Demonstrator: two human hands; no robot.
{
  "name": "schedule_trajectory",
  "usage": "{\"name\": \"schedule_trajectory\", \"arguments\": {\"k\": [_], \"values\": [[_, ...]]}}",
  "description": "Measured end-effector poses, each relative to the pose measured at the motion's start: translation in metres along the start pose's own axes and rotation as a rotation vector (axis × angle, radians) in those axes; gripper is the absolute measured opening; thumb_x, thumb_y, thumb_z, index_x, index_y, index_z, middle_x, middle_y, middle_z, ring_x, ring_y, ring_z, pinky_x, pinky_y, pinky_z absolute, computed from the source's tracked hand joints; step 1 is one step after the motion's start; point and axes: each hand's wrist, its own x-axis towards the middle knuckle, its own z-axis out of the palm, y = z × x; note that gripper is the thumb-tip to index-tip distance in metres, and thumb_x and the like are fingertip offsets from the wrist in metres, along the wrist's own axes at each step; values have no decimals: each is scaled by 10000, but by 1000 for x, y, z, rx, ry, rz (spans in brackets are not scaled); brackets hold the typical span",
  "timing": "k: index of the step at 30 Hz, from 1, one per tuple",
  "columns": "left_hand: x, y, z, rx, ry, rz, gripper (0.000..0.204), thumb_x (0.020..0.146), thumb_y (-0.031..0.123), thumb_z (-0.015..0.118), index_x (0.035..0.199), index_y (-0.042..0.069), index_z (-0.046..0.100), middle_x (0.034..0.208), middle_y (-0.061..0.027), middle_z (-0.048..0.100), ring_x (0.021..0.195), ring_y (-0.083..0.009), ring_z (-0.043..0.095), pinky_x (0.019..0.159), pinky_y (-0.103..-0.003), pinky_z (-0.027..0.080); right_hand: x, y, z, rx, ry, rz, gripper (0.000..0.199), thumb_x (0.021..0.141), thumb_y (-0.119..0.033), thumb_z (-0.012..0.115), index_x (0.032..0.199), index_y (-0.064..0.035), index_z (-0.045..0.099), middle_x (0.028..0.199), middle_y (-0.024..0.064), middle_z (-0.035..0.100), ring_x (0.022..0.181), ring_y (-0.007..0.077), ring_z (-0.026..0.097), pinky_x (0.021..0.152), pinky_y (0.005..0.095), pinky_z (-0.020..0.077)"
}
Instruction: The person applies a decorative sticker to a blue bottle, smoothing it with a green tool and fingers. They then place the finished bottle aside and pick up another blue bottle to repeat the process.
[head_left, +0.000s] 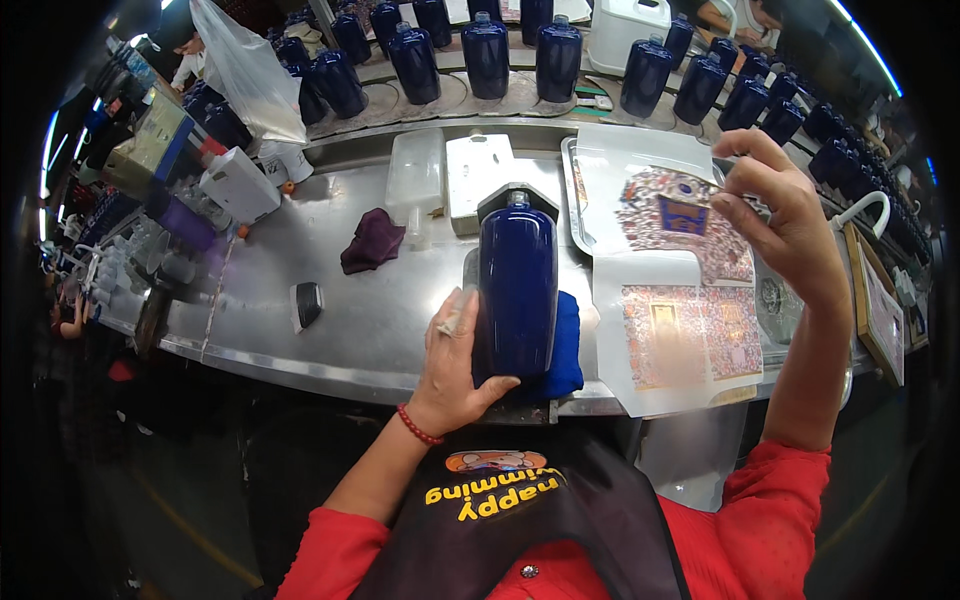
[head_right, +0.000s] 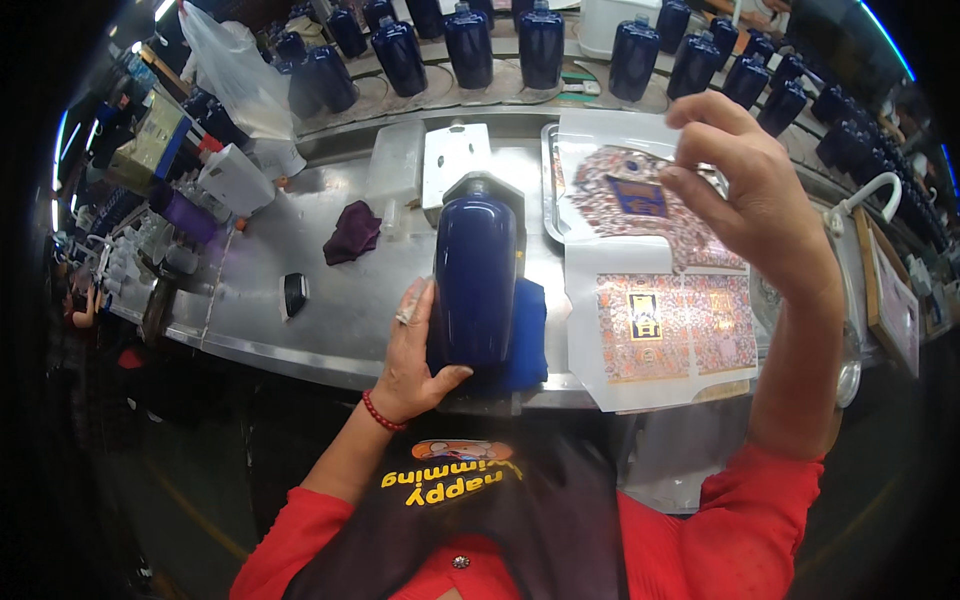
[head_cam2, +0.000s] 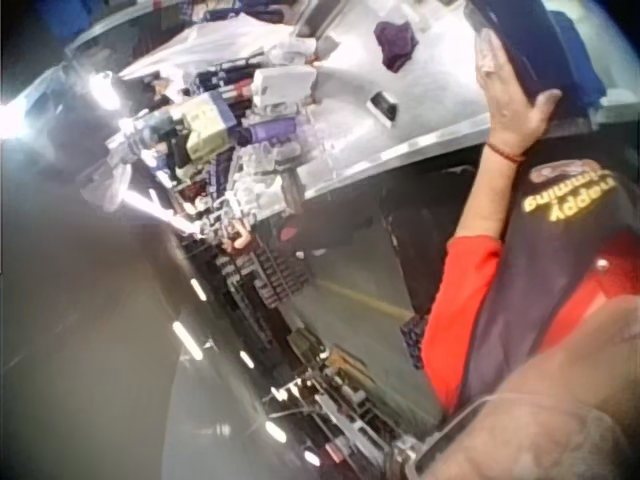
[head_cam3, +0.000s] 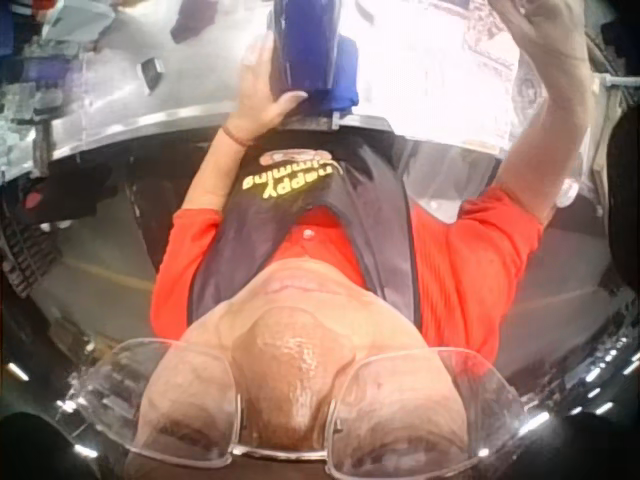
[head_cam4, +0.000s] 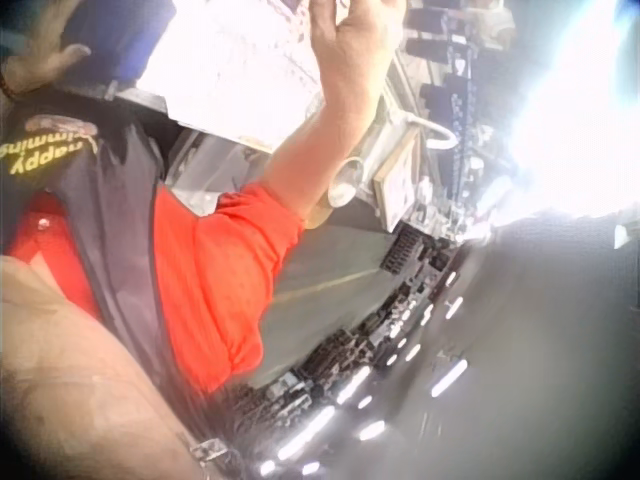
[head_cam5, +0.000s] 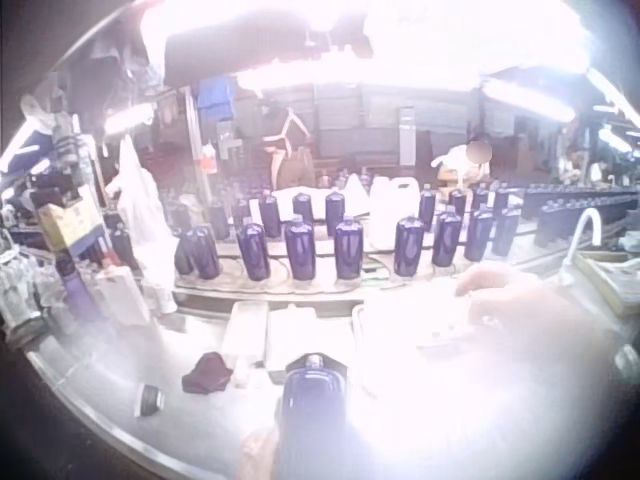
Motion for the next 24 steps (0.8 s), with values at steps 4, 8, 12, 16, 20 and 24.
{"name": "schedule_trajectory", "arguments": {"k": [4, 8, 12, 16, 20, 24], "values": [[41, 11, -45, -307, -31, 14, 1052, 869, 684, 669, 1547, -37, 315, 1555, -276, 371, 1478, -405, 325, 1220, -469, 230, 12, -51, 3, 58, -49, -213, 192, 834, -48, 773, 791, -35, 586, 1199, 154, 629, 1054, 273, 658, 815, 378, 518], [97, 31, -76, -547, -120, 78, 1027, 875, 709, 630, 1537, -31, 367, 1567, -253, 387, 1485, -342, 347, 1211, -441, 247, 20, -85, 2, 162, -65, -371, 208, 808, -60, 795, 788, -40, 589, 1190, 177, 631, 1102, 296, 658, 820, 388, 532], [112, 47, -88, -878, -543, -132, 733, 888, 605, 661, 1238, -35, 581, 1235, -102, 570, 1154, -177, 543, 985, -304, 419, 17, -93, 26, 300, -46, -274, 223, 820, -83, 801, 776, -31, 589, 1162, 158, 641, 959, 257, 659, 766, 367, 516], [94, 40, -85, -894, -543, -348, 280, 949, 306, 671, 940, 32, 611, 992, 2, 564, 886, -64, 513, 769, -218, 420, 3, -77, 81, 436, -3, -157, 222, 877, -117, 780, 795, -19, 599, 1116, 107, 651, 824, 195, 641, 691, 325, 504], [91, 17, -74, -451, -331, -269, 263, 970, 284, 674, 908, 32, 633, 1070, -73, 669, 996, -162, 572, 938, -337, 435, -3, -60, 122, 589, -64, 60, 220, 909, -144, 764, 821, -15, 609, 1123, 97, 647, 887, 180, 641, 703, 303, 518], [97, 8, -61, -628, -231, -219, 324, 1015, 360, 642, 981, 38, 627, 1257, -54, 602, 984, -102, 494, 925, -268, 406, 0, -53, 130, 522, -3, 2, 224, 924, -161, 753, 837, -10, 613, 1133, 95, 645, 911, 179, 642, 707, 290, 520]]}}
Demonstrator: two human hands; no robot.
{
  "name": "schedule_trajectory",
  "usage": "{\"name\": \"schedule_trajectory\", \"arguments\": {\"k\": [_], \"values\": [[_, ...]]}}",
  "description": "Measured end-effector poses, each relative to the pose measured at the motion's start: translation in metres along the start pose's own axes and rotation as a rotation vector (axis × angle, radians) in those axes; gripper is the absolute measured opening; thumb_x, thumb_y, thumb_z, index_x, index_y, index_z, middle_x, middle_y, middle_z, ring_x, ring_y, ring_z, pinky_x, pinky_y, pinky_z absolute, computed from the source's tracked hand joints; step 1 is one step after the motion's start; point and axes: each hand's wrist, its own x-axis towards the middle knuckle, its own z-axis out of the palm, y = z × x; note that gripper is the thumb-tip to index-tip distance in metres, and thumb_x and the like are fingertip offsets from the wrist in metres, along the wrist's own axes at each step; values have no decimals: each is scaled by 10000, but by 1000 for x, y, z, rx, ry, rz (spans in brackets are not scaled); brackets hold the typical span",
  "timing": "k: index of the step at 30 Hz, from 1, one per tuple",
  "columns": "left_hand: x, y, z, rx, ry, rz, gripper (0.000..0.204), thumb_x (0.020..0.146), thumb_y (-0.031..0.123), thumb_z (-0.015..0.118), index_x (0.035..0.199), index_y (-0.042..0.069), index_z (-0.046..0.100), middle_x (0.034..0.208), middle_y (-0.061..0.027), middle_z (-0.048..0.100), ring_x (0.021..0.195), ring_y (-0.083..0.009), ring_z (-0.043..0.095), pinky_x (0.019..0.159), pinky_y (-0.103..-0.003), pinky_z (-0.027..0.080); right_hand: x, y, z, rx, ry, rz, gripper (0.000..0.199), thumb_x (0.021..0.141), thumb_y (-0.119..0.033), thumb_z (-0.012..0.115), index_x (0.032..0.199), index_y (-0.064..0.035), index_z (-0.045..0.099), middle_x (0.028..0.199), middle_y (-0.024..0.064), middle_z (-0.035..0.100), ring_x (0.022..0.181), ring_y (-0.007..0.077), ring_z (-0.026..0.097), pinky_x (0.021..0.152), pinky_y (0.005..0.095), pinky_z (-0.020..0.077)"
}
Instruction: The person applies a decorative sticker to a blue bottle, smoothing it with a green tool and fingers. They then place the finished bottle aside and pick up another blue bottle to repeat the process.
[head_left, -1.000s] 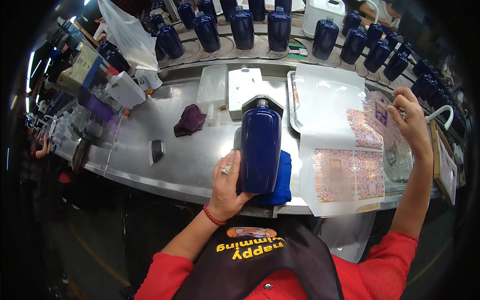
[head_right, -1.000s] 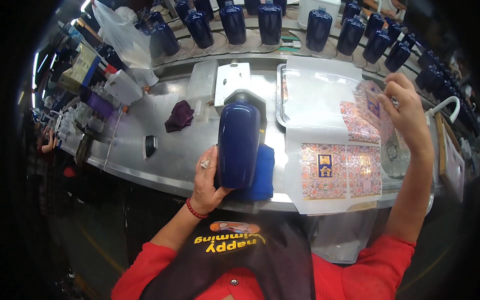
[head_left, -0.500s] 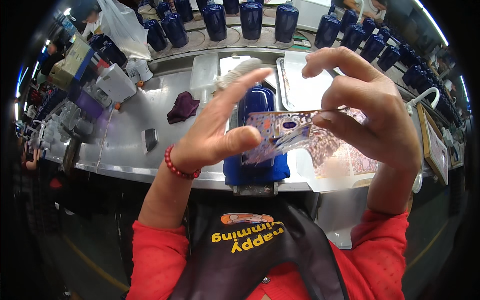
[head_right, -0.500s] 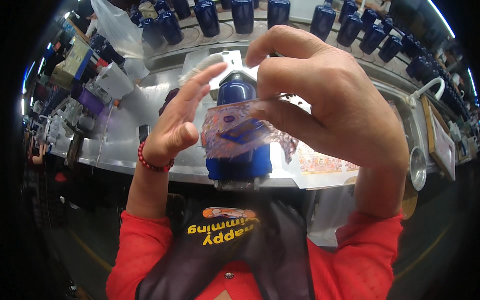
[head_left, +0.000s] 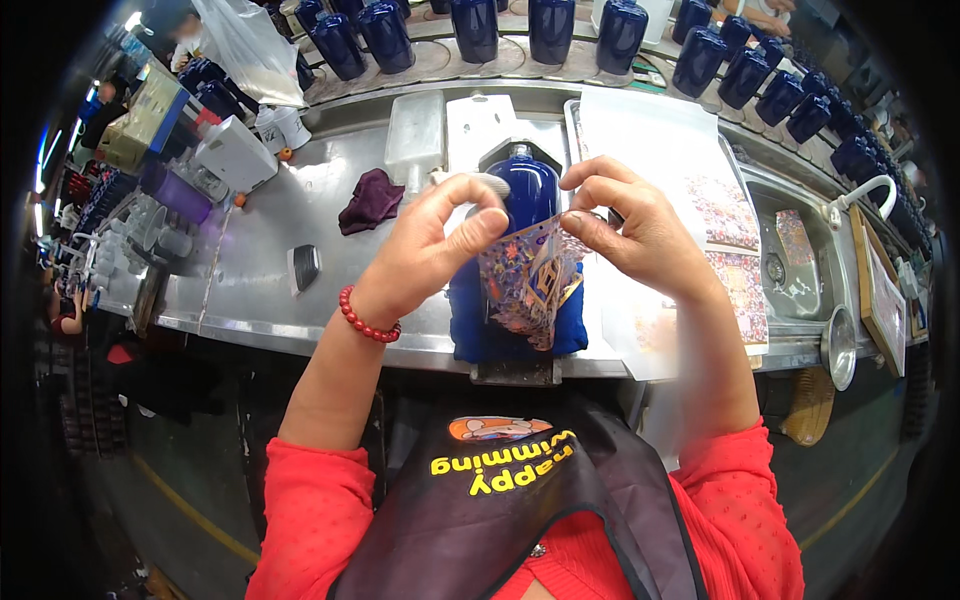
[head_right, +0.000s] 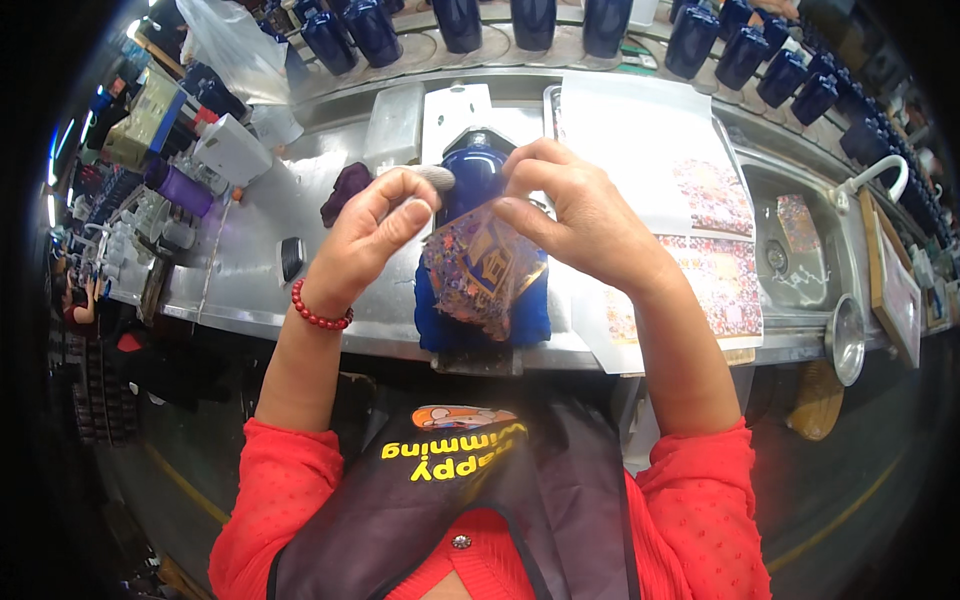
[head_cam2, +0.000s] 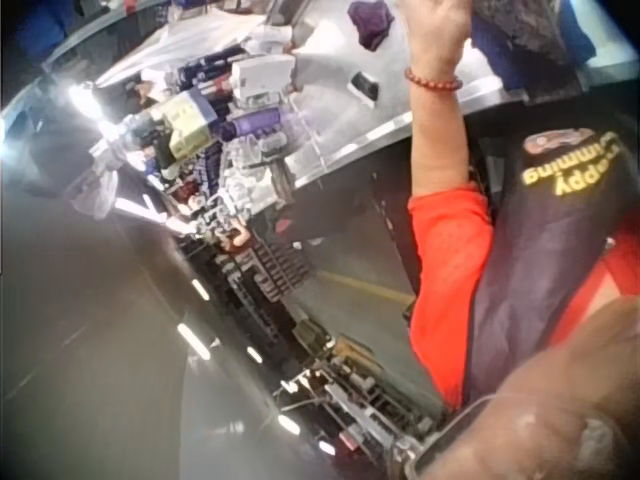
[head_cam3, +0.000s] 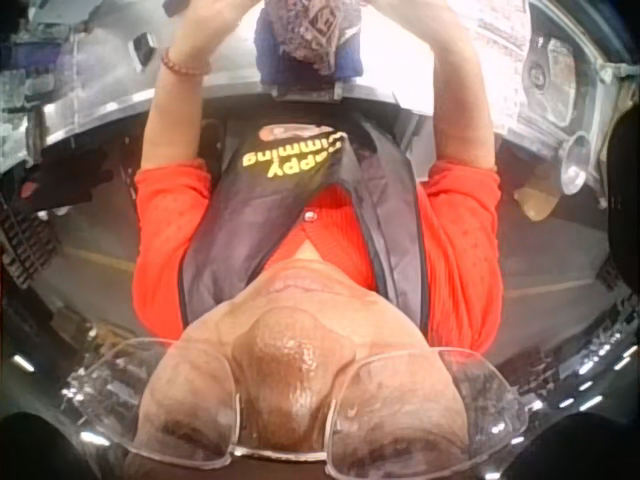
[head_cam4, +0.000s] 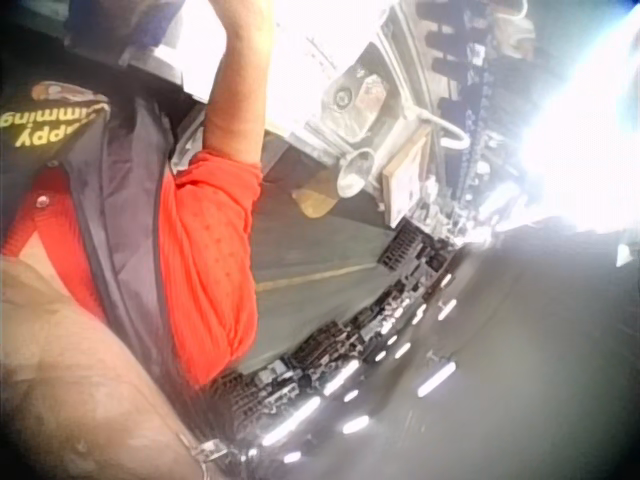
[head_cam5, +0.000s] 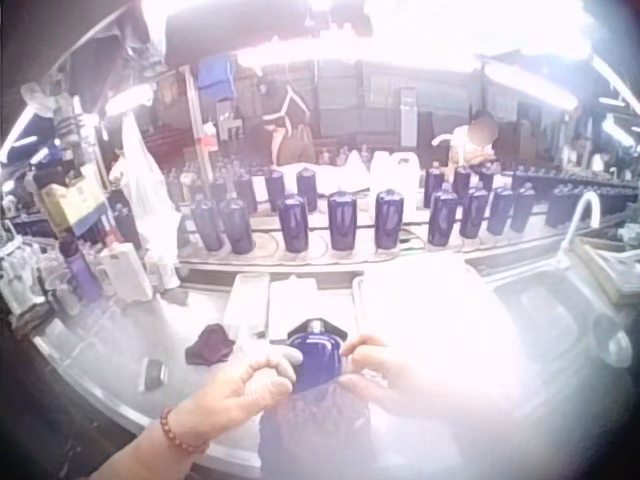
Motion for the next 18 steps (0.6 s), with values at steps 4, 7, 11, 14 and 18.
{"name": "schedule_trajectory", "arguments": {"k": [4, 7, 11, 14, 18], "values": [[0, -1, 4, 168, -82, 77, 369, 976, 461, 656, 1013, 94, 652, 1050, -66, 696, 1110, -179, 587, 1121, -402, 259, 4, 1, -7, -34, 28, -92, 229, 920, -164, 755, 839, -3, 615, 1138, 99, 647, 915, 184, 640, 701, 291, 513], [-6, 4, 1, 160, -184, -17, 273, 961, 357, 667, 945, 86, 637, 993, -59, 703, 1071, -181, 586, 1107, -404, 272, 1, -5, -10, -48, 17, -42, 214, 909, -150, 756, 838, -2, 618, 1143, 107, 649, 917, 211, 645, 726, 309, 513], [-23, 26, 2, 190, -104, 62, 187, 925, 229, 692, 862, 67, 622, 936, -62, 696, 963, -186, 602, 1052, -384, 331, -12, -36, -18, -11, -6, -12, 159, 876, -84, 744, 813, -3, 623, 1165, 144, 647, 992, 259, 660, 806, 342, 517], [-39, 58, -7, 141, -75, 48, 168, 914, 181, 702, 856, 47, 619, 923, -63, 667, 946, -185, 584, 943, -345, 407, -18, -65, -35, 66, -75, -9, 166, 863, -72, 727, 763, -2, 615, 1161, 190, 656, 1113, 296, 652, 891, 377, 511], [-30, 75, -19, 92, -21, 37, 178, 948, 162, 684, 869, 22, 610, 888, -36, 619, 802, -100, 579, 726, -263, 472, -7, -61, -44, 74, -13, -109, 219, 924, -126, 701, 765, 4, 622, 1149, 197, 660, 926, 217, 694, 811, 338, 536]]}}
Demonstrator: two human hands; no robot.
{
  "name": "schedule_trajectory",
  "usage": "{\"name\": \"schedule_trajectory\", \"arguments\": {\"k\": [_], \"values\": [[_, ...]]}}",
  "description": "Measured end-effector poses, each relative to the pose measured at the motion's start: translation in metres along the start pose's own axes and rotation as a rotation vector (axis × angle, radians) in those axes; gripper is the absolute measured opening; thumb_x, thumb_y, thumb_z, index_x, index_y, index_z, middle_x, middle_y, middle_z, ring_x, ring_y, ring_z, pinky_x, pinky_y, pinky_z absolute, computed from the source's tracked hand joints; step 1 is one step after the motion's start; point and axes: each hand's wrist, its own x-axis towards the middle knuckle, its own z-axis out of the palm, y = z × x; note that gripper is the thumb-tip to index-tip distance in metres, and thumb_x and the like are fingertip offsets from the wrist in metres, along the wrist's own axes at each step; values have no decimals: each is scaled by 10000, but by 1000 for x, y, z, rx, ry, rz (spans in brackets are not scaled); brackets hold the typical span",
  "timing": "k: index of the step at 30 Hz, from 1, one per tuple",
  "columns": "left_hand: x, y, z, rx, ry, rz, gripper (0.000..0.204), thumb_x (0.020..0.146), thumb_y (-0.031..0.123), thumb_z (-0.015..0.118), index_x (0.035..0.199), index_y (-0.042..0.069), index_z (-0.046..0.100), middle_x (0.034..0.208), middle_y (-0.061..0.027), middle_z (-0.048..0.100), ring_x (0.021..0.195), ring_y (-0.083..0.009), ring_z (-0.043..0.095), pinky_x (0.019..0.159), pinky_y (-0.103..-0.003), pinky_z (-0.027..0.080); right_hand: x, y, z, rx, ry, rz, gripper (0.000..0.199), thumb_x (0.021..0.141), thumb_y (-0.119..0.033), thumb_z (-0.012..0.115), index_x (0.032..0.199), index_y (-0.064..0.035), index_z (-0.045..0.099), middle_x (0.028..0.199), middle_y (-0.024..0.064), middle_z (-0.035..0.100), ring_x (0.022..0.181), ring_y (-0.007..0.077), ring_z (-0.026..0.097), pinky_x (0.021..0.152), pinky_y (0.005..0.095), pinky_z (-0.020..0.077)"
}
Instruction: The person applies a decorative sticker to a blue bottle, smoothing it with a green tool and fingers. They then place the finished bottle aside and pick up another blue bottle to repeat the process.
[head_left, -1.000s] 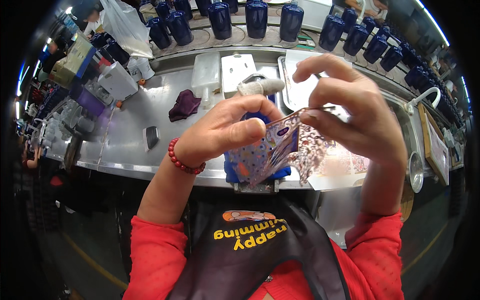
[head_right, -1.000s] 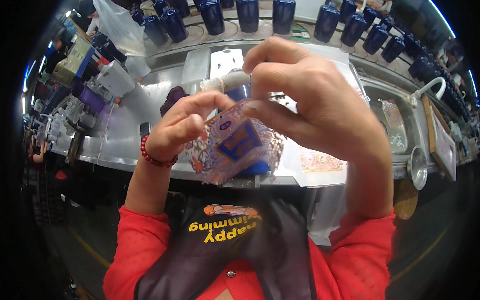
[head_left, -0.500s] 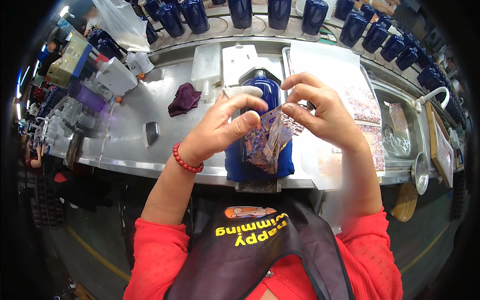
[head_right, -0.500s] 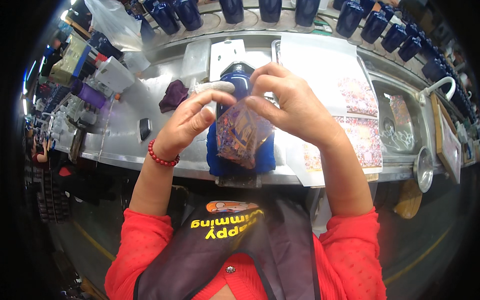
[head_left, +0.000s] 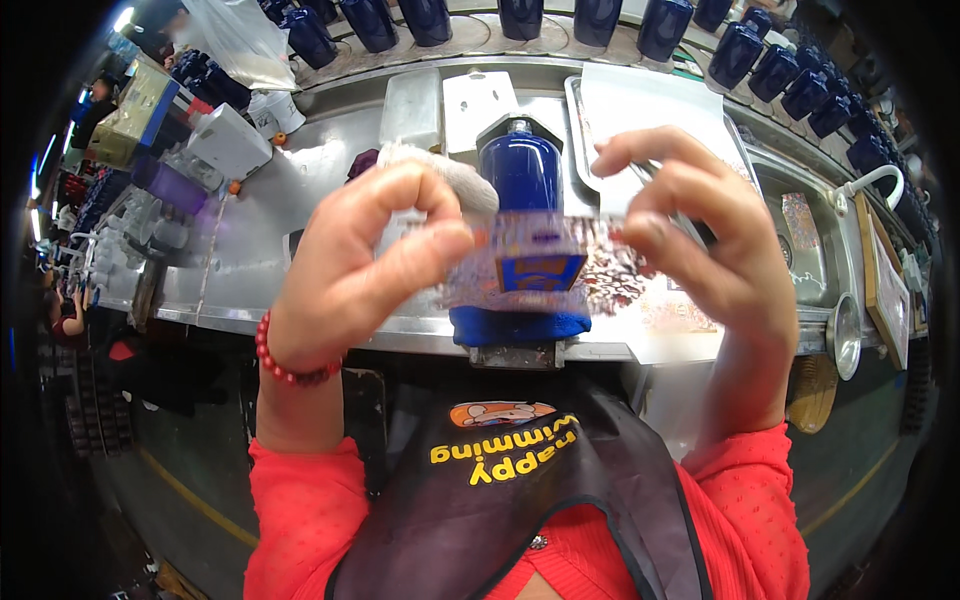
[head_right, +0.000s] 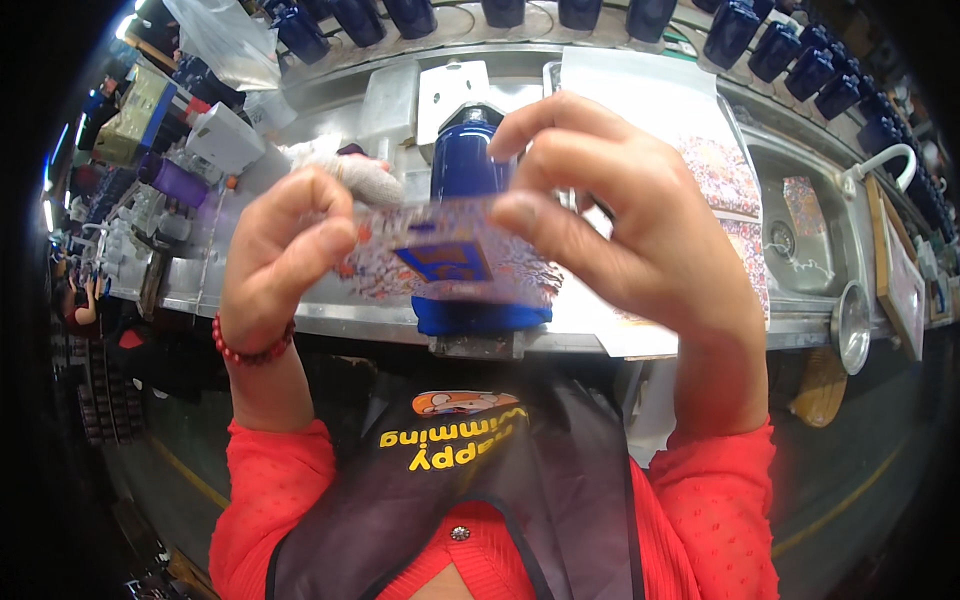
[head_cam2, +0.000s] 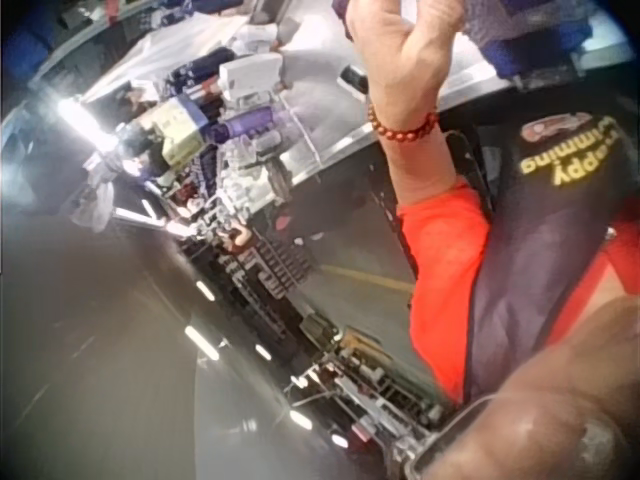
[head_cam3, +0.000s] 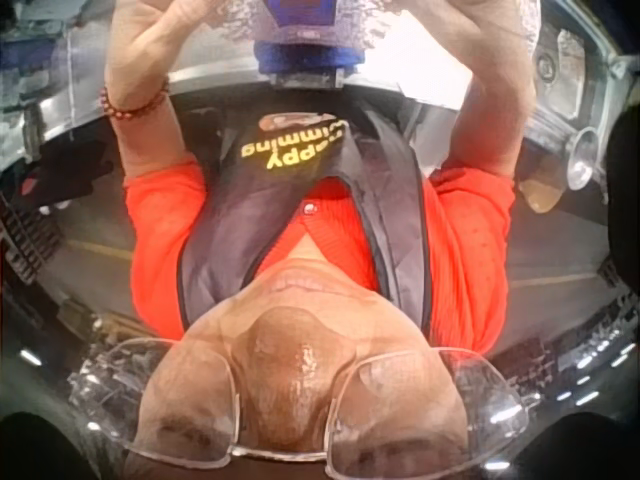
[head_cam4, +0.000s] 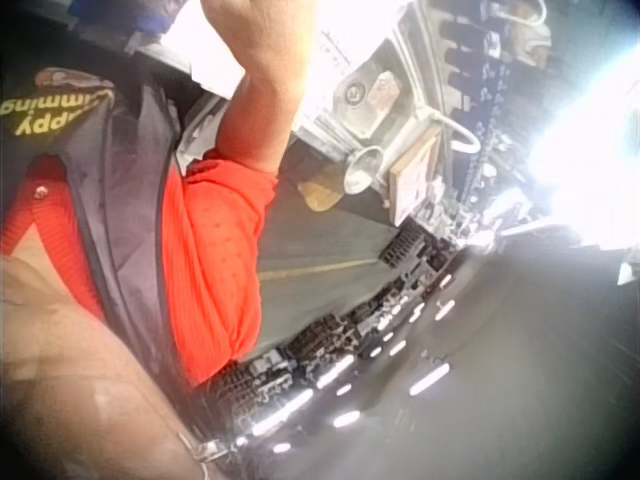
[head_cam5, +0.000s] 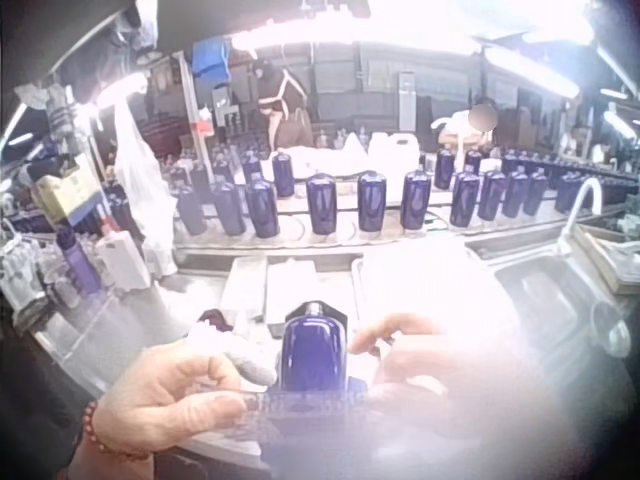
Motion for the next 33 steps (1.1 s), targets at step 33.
{"name": "schedule_trajectory", "arguments": {"k": [33], "values": [[44, -139, 33, 498, 510, 213, 456, 1018, 383, 598, 1276, 10, 642, 1236, -186, 639, 1199, -317, 539, 1078, -449, 369, -4, 116, 75, -305, 388, 183, 265, 901, -130, 730, 1142, -24, 699, 1260, 208, 596, 1166, 390, 581, 981, 435, 492]]}}
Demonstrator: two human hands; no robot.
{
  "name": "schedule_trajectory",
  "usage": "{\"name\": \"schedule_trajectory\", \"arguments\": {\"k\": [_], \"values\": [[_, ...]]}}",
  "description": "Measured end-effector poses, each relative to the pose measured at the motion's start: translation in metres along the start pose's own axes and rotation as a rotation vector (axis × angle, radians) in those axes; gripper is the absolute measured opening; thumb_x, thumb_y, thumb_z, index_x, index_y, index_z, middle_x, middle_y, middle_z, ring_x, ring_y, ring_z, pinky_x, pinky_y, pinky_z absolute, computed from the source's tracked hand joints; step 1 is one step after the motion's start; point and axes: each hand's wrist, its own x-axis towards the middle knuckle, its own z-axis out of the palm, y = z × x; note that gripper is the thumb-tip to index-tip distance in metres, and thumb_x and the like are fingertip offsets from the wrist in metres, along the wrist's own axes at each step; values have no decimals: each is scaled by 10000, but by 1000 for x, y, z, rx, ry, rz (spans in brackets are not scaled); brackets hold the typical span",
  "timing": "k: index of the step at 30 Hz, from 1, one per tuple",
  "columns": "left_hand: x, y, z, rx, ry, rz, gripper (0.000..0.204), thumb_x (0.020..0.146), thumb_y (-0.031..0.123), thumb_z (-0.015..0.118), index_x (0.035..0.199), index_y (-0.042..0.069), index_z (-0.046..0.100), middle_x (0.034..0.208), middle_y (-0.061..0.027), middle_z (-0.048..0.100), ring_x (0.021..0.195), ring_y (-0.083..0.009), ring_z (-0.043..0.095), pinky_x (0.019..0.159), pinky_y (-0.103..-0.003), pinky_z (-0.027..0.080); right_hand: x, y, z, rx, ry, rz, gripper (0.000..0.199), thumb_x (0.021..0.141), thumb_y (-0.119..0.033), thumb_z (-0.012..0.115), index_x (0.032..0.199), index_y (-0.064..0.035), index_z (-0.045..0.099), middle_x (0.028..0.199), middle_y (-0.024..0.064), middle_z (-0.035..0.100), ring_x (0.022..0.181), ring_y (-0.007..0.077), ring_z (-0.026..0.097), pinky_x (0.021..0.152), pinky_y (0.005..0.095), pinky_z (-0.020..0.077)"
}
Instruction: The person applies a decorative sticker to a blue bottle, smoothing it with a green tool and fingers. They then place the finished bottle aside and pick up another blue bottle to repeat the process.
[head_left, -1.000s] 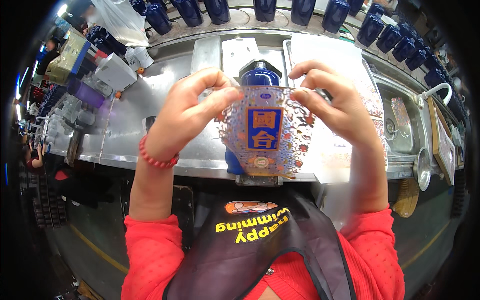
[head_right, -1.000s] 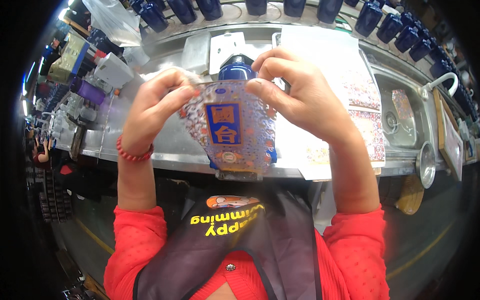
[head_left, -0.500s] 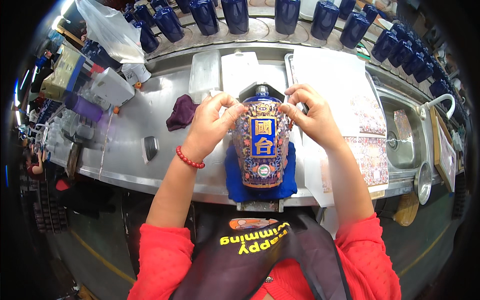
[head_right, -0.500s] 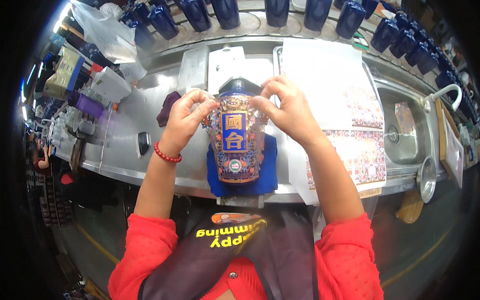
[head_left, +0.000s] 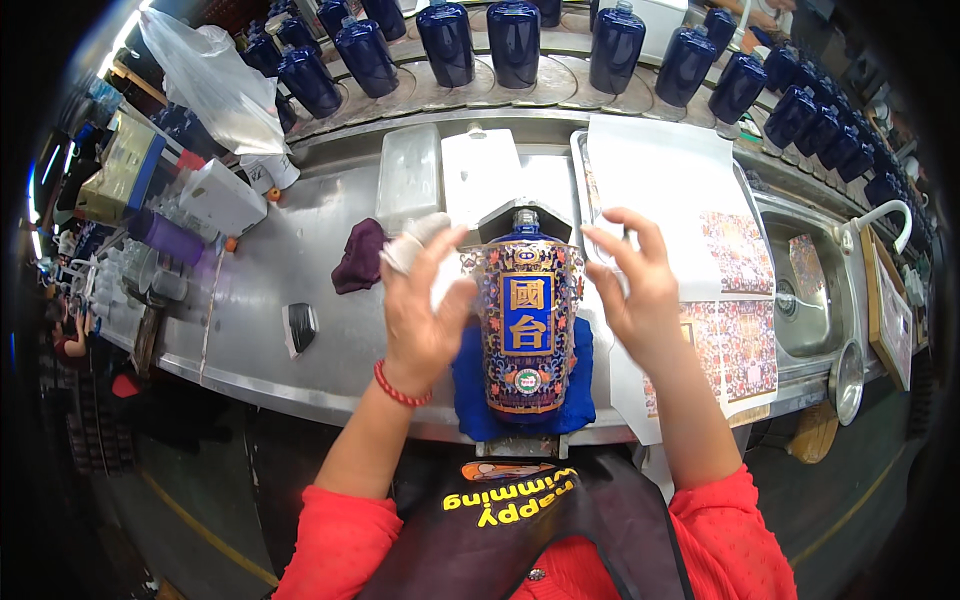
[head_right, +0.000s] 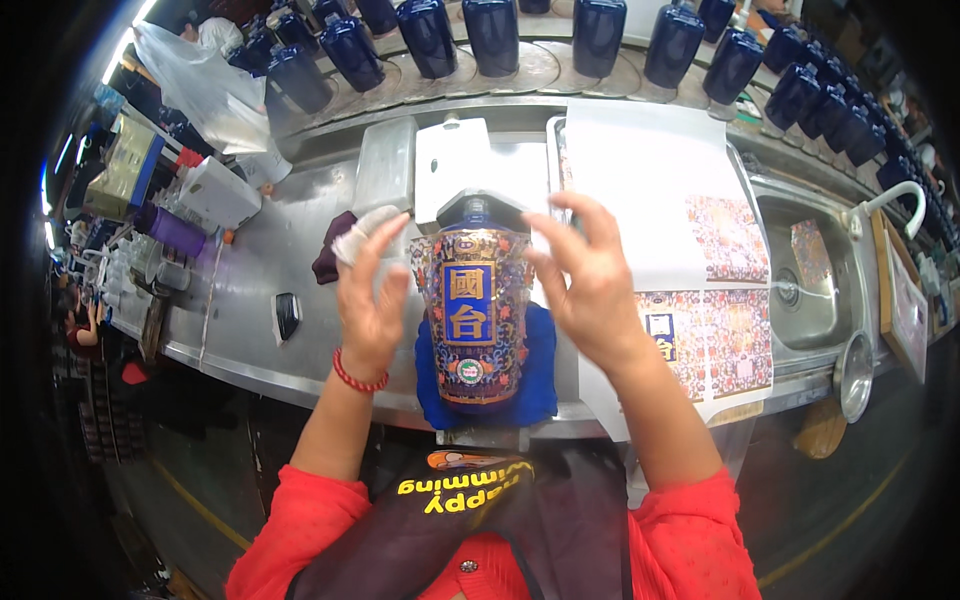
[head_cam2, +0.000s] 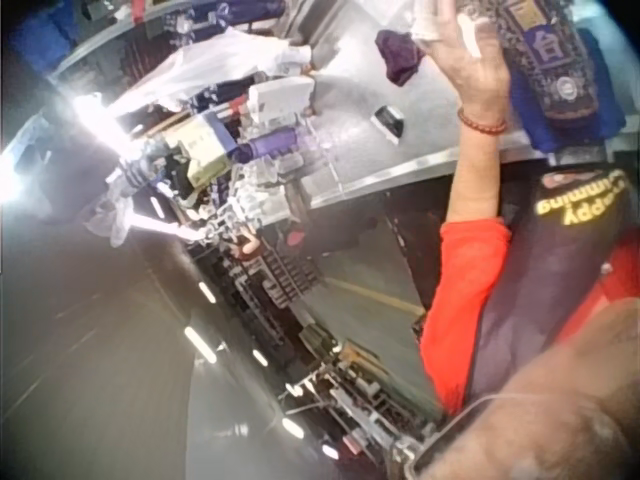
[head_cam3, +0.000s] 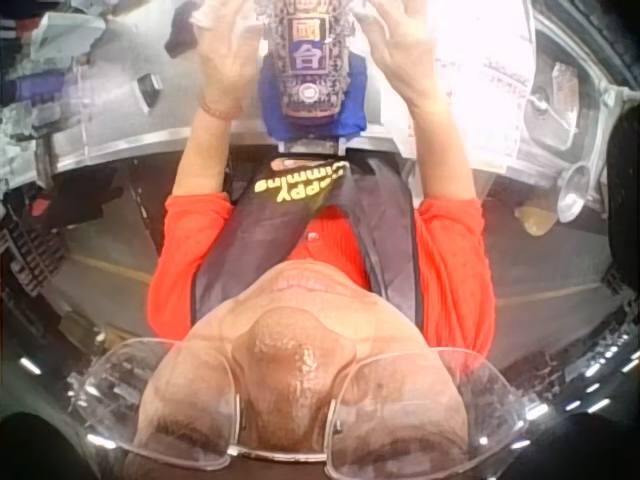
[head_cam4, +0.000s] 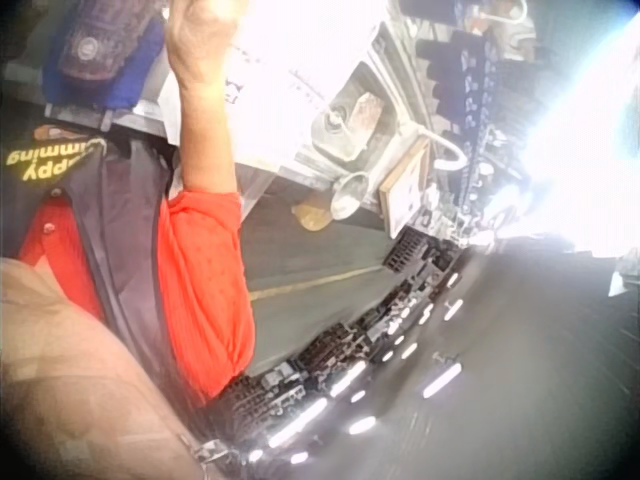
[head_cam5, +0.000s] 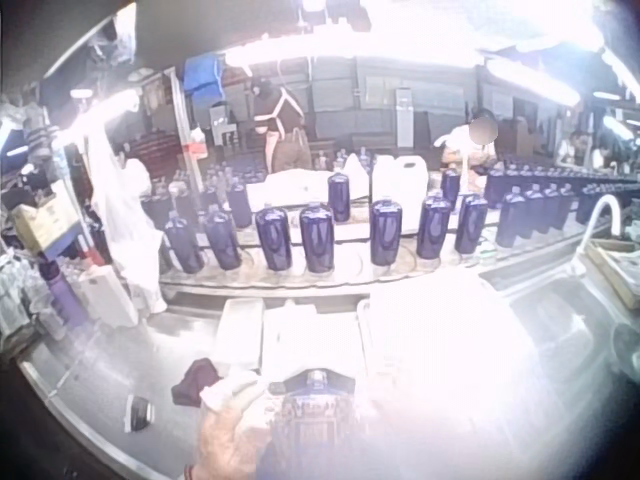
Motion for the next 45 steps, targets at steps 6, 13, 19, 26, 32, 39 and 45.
{"name": "schedule_trajectory", "arguments": {"k": [6, 13, 19, 26, 32, 39, 45], "values": [[-29, 10, 6, -51, -240, 9, 765, 986, 567, 575, 1499, 7, 490, 1536, -239, 430, 1415, -403, 350, 1203, -501, 208, -29, -16, 5, 72, -246, 57, 576, 913, -236, 735, 1429, -46, 564, 1441, 245, 461, 1293, 421, 500, 1076, 462, 447], [-36, 11, 6, -83, -252, 10, 798, 990, 585, 553, 1525, 3, 446, 1538, -247, 422, 1425, -409, 339, 1204, -491, 208, -38, -11, 5, 100, -267, 35, 614, 931, -283, 721, 1463, -43, 527, 1455, 258, 448, 1317, 434, 482, 1099, 472, 425], [-30, 10, 5, -73, -295, -25, 849, 992, 630, 504, 1541, -10, 405, 1521, -254, 434, 1413, -412, 372, 1202, -493, 208, -36, -5, 9, 216, -275, 94, 645, 980, -338, 664, 1489, 6, 467, 1451, 267, 447, 1324, 450, 474, 1104, 477, 416], [-27, 8, 7, -118, -299, -32, 872, 991, 644, 488, 1546, -20, 385, 1519, -266, 431, 1423, -411, 375, 1198, -489, 217, -35, -3, 8, 199, -297, 103, 680, 994, -373, 639, 1512, 13, 424, 1476, 261, 421, 1334, 435, 473, 1112, 475, 412], [-29, 8, 5, -119, -315, -32, 870, 986, 650, 495, 1547, -5, 390, 1512, -266, 436, 1420, -411, 381, 1187, -487, 236, -35, -4, 7, 208, -323, 90, 697, 994, -391, 639, 1533, -15, 407, 1486, 254, 415, 1336, 428, 476, 1110, 465, 421], [-25, 6, 5, -105, -302, 0, 874, 975, 647, 518, 1548, -1, 389, 1497, -261, 455, 1404, -407, 405, 1185, -490, 234, -33, -4, 5, 209, -331, 119, 702, 981, -398, 657, 1544, -60, 411, 1500, 252, 405, 1343, 428, 474, 1114, 463, 421], [-22, 4, 4, -108, -318, 6, 895, 967, 655, 525, 1555, -1, 372, 1487, -261, 467, 1394, -413, 414, 1180, -485, 243, -31, -4, 4, 210, -358, 116, 716, 969, -412, 669, 1548, -77, 411, 1503, 252, 400, 1344, 428, 473, 1114, 461, 420]]}}
